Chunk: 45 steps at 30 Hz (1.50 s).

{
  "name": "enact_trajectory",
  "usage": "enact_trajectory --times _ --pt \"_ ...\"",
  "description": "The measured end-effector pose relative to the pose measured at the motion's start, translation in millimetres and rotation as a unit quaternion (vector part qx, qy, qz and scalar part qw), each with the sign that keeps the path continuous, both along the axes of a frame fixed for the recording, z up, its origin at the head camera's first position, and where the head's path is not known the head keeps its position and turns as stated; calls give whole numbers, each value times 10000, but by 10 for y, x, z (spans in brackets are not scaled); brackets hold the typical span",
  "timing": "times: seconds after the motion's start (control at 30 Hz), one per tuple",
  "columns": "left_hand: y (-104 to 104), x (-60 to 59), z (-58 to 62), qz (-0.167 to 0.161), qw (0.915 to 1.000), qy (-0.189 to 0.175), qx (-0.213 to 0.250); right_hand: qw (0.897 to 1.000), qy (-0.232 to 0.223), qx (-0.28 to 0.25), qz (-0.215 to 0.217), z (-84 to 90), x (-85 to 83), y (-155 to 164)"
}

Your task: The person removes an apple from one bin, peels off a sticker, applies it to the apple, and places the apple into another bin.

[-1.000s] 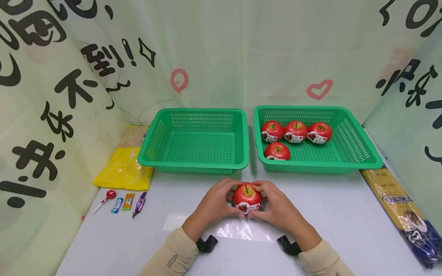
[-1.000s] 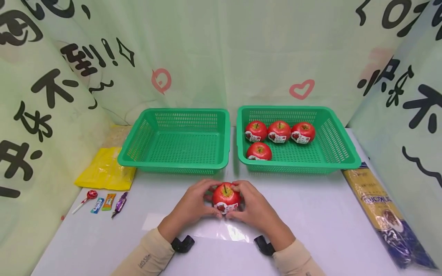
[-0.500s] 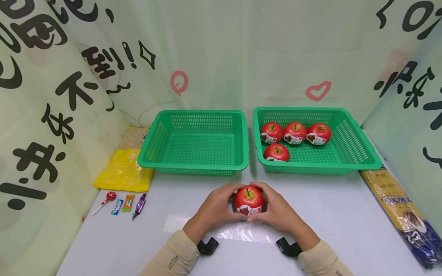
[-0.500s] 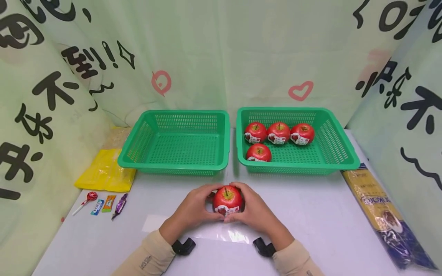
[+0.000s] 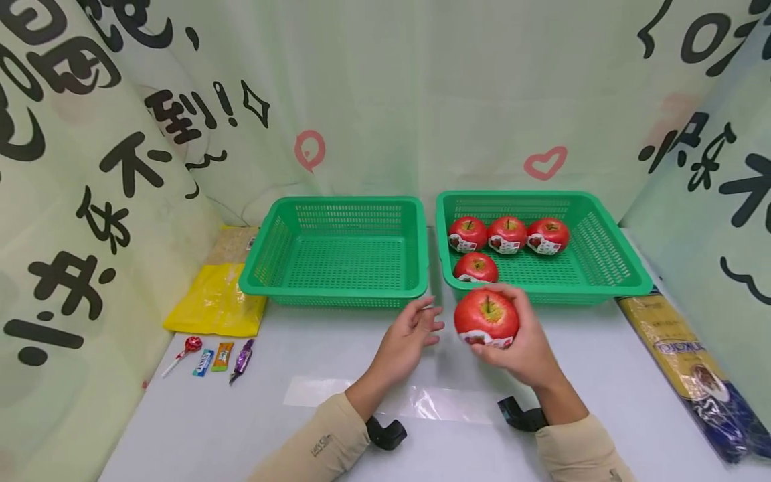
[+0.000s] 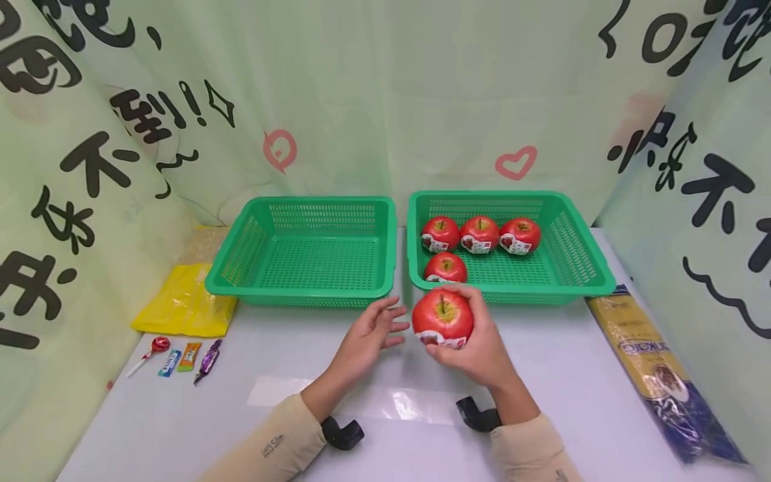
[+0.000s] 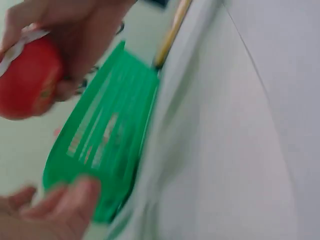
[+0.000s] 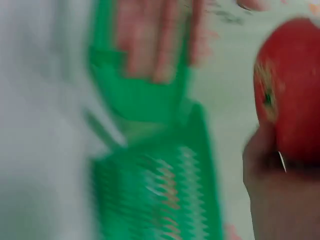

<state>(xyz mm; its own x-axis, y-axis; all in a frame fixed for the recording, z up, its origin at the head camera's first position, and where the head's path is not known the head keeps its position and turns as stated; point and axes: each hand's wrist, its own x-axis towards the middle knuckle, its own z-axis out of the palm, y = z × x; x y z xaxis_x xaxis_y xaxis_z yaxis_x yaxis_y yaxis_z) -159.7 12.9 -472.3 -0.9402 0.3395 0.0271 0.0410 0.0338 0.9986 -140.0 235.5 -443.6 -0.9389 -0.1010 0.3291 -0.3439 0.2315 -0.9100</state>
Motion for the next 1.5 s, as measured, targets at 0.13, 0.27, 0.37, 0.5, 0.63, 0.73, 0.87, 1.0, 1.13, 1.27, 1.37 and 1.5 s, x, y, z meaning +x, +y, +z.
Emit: enact_trajectory --times 0.13,0.27,0.37,0.5,0.63,0.73,0.87,1.0,1.13,1.27,1.37,1.5 --pt "330 -168 107 337 9968 -411 -600 9939 111 -86 -1094 342 -230 288" --pt "603 -334 124 624 9951 -366 -671 9862 -275 505 -1551 444 -630 564" --pt "754 -401 91 988 9930 -318 -571 9814 -778 1084 -1377 394 -880 688" --pt "874 -427 59 1343 9878 -326 -719 9708 -1246 1765 -1045 382 -1085 795" --pt "866 -448 11 1390 9864 -324 -810 9569 -1746 2202 -736 343 -1264 822" --pt "854 -460 -7 1396 9868 -279 -765 9439 -2220 2386 -534 304 -1351 835" --pt "868 -457 -37 1436 9864 -207 -774 9312 -2615 2501 -432 244 -1401 846" --pt "886 -449 -35 1389 9865 -182 -848 9217 -2755 2681 -527 207 -1414 858" --pt "867 -450 -9 1333 9872 -168 -856 9124 -2867 2874 -514 243 -1426 835" --pt "851 -450 8 1337 9872 -145 -857 9090 -3015 2856 -346 275 -1433 812" --pt "844 -444 8 1334 9866 -156 -931 9036 -3134 2910 -226 268 -1442 808" --pt "831 -435 5 1288 9863 -208 -1010 8994 -3041 3124 -330 243 -1451 797"
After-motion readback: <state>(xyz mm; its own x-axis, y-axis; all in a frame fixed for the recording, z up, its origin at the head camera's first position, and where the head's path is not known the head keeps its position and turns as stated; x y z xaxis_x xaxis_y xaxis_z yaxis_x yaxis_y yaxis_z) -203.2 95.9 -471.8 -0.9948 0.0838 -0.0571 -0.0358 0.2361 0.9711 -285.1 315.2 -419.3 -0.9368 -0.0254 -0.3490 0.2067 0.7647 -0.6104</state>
